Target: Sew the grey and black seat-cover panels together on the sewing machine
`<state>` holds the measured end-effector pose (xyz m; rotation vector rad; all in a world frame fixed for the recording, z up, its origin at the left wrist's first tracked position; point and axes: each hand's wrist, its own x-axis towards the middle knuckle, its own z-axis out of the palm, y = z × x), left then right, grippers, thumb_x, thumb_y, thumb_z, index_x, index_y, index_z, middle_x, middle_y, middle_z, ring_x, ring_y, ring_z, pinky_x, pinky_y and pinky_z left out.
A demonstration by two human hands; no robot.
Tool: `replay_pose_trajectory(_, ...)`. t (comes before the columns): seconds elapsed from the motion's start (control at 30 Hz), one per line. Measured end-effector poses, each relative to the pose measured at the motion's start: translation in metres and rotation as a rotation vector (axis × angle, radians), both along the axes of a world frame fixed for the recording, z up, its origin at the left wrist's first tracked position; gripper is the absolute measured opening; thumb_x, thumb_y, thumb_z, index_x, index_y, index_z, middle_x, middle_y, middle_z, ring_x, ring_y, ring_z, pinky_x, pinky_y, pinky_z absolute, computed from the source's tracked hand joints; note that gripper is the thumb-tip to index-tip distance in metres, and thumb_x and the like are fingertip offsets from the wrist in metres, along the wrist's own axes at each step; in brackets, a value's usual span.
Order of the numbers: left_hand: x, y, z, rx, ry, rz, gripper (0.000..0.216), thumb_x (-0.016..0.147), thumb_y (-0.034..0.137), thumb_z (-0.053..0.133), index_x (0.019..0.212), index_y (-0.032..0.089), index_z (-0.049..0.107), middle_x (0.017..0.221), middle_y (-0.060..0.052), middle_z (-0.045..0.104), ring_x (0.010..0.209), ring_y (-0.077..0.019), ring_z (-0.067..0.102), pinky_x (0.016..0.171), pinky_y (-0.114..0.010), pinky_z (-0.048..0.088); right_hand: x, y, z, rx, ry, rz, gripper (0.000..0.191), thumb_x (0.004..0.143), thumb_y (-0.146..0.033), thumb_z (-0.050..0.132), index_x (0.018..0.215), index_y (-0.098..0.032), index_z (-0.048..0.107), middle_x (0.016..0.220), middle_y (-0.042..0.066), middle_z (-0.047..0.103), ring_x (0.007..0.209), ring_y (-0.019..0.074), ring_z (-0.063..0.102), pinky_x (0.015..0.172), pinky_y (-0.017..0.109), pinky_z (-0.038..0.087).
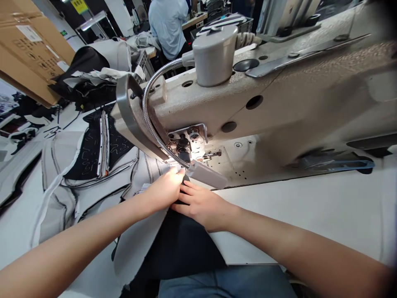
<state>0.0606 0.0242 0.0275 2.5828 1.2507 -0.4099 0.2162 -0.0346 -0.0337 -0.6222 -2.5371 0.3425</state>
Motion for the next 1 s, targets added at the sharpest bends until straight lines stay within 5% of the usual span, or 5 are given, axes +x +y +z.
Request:
replay_pose_trajectory(0.23, -0.020, -0.029, 0.002, 0.287, 0.107, -0.022, 0.039, 0.088, 0.020, 0.041, 0.126, 0.015, 0.049, 0.100, -0.012, 0.053, 0.089, -0.0251, 0.054, 0.078, -0.036, 0.048, 0.022, -0.007, 0.008, 0.047, -0.094, 0.271, 0.051, 0.074, -0.024, 0.063, 0.125, -0.020, 0.057, 0.132, 0.012, 0.048, 0.126, 0.0280, 0.039, 0.112, 0.044, 0.019)
replay_pose_trajectory(0.37, -0.039, -0.053, 0.010, 0.362, 0.265, 0.046, 0.054, 0.086, 0.034, 0.048, 0.135, 0.012, 0.041, 0.095, -0.012, 0.049, 0.086, -0.0282, 0.053, 0.072, -0.038, 0.048, -0.003, -0.011, 0.013, -0.103, -0.080, 0.165, 0.045, 0.073, -0.014, 0.058, 0.117, -0.021, 0.062, 0.115, 0.006, 0.061, 0.119, 0.0269, 0.046, 0.107, 0.039, 0.029)
replay_pose_trajectory(0.63, -0.064, -0.032, 0.016, 0.191, 0.321, 0.129, 0.078, 0.070, -0.006, 0.030, 0.142, 0.024, 0.035, 0.105, -0.010, 0.053, 0.088, -0.0208, 0.057, 0.075, -0.032, 0.049, -0.035, -0.022, 0.009, -0.105, -0.122, 0.093, 0.053, 0.076, -0.029, 0.066, 0.128, -0.022, 0.055, 0.139, 0.016, 0.043, 0.131, 0.0347, 0.034, 0.108, 0.047, 0.024)
replay_pose_trajectory(0.83, -0.049, -0.009, 0.048, 0.054, -0.010, 0.158, 0.058, 0.070, 0.005, 0.032, 0.115, 0.024, 0.064, 0.107, -0.002, 0.065, 0.098, -0.0178, 0.060, 0.090, -0.028, 0.047, -0.031, -0.015, 0.014, -0.164, -0.122, -0.013, 0.056, 0.076, -0.035, 0.067, 0.130, -0.025, 0.053, 0.146, 0.021, 0.028, 0.135, 0.0391, 0.022, 0.107, 0.052, 0.022)
replay_pose_trajectory(1.0, -0.007, -0.035, 0.055, -0.072, -0.099, 0.190, 0.057, 0.071, 0.013, 0.037, 0.123, 0.021, 0.058, 0.118, -0.002, 0.064, 0.108, -0.0207, 0.059, 0.094, -0.029, 0.046, -0.047, -0.006, 0.011, -0.130, -0.124, -0.023, 0.044, 0.077, -0.044, 0.064, 0.114, -0.020, 0.064, 0.119, 0.016, 0.057, 0.120, 0.0354, 0.042, 0.104, 0.054, 0.026)
